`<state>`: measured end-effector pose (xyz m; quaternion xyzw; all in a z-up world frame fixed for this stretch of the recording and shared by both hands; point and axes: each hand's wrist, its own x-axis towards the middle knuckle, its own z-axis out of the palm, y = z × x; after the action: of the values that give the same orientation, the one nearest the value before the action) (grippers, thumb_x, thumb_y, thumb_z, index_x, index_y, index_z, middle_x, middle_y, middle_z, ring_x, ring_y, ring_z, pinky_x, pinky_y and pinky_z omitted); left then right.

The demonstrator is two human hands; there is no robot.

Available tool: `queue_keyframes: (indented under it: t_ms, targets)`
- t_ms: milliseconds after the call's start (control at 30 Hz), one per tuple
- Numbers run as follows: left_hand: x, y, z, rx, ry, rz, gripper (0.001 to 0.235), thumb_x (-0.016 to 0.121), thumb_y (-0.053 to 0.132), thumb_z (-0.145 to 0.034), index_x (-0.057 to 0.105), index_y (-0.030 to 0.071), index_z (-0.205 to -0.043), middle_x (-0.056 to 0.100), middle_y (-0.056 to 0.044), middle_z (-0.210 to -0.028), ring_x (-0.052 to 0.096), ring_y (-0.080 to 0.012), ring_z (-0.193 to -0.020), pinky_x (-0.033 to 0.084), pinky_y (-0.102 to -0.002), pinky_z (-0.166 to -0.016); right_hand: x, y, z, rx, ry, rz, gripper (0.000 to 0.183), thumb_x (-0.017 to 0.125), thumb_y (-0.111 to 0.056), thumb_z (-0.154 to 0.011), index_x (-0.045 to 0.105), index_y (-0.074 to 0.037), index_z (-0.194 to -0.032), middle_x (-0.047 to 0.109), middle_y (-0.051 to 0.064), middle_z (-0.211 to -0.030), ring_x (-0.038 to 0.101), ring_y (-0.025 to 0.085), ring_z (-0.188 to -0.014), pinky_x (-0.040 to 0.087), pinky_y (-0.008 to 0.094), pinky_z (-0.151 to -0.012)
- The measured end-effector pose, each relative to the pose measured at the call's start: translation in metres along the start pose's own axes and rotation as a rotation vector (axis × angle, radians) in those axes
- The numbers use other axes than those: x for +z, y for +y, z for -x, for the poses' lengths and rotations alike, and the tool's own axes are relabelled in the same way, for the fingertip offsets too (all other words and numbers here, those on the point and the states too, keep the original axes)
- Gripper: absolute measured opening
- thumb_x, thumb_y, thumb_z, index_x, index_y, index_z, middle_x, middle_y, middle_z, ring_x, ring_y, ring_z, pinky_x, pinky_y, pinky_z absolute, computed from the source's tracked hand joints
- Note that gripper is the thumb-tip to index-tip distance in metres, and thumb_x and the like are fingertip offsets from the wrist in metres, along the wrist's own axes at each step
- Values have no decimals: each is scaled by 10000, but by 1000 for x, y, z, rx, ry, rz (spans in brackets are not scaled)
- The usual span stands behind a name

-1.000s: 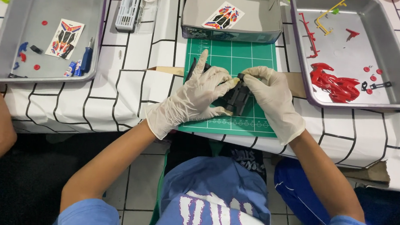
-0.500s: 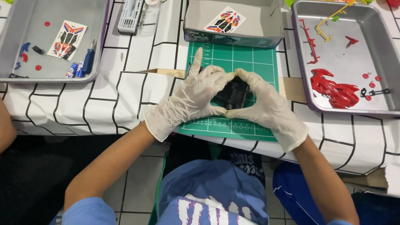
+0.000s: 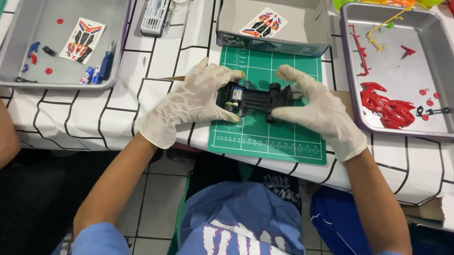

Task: Assembling a mini 4WD toy car including battery installation and fastening parts with a screwdriver.

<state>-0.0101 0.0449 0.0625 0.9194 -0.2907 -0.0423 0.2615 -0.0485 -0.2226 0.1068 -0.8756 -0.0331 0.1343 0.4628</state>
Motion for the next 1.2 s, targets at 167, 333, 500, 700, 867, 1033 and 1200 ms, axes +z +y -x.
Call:
queue_keyframes:
  t_ms: [167,333,500,700,867,1033,1200]
  targets:
    - [8,-10,5,100,25,205,1033,987,536,-572,559,182,-1444,656,-80,-1328,539,-288,-1329,79,-557,-1275,5,26,-17,-55,121,-258,371,579,-242,-1038,634,-20,-1330,742,137,-1173,716,209,-1046,561,311,-873]
    - [5,5,21,169,37,284,1011,993,511,-569,581,153,-1420,672,-104,-1322,565,-328,-1322,91,-571,-1274,15,15,-11,-89,2,-353,494,446,-400,-1063,643,-14,-1300,734,191,-1229,742,304,-1105,597,364,-861]
    - [1,0,22,143,110,182,994,987,515,-623,557,145,-1440,664,-92,-1301,562,-297,-1294,93,-586,-1262,-5,29,-10,-413,-110,-56,848,589,-225,-707,456,95,-1481,580,330,-1388,510,468,-1355,376,578,-1148]
    - [24,-17,10,83,96,76,1062,963,595,-589,536,183,-1469,665,-46,-1300,546,-241,-1296,106,-548,-1277,15,31,-15,-262,-120,400,1047,936,-551,-615,482,-189,-1487,439,197,-1509,305,444,-1500,261,578,-1248]
    - [15,-14,15,23,49,66,1141,945,652,-578,481,179,-1508,633,-63,-1321,510,-252,-1315,121,-550,-1268,14,44,-26,-358,-89,456,971,961,-517,-592,554,-166,-1400,500,101,-1317,372,347,-1451,374,506,-1203]
    - [14,-18,14,71,47,5,963,917,623,-646,550,166,-1410,603,-84,-1230,528,-291,-1248,280,-491,-1202,16,35,-24,-291,-86,458,970,955,-538,-590,551,-166,-1389,493,84,-1319,382,345,-1447,429,511,-1174]
    - [21,-17,8,134,56,-181,894,857,628,-693,551,131,-1371,562,-105,-1225,502,-305,-1270,214,-501,-1231,16,47,-30,-345,-100,457,888,934,-544,-630,551,-180,-1344,468,87,-1295,440,356,-1377,448,524,-1135]
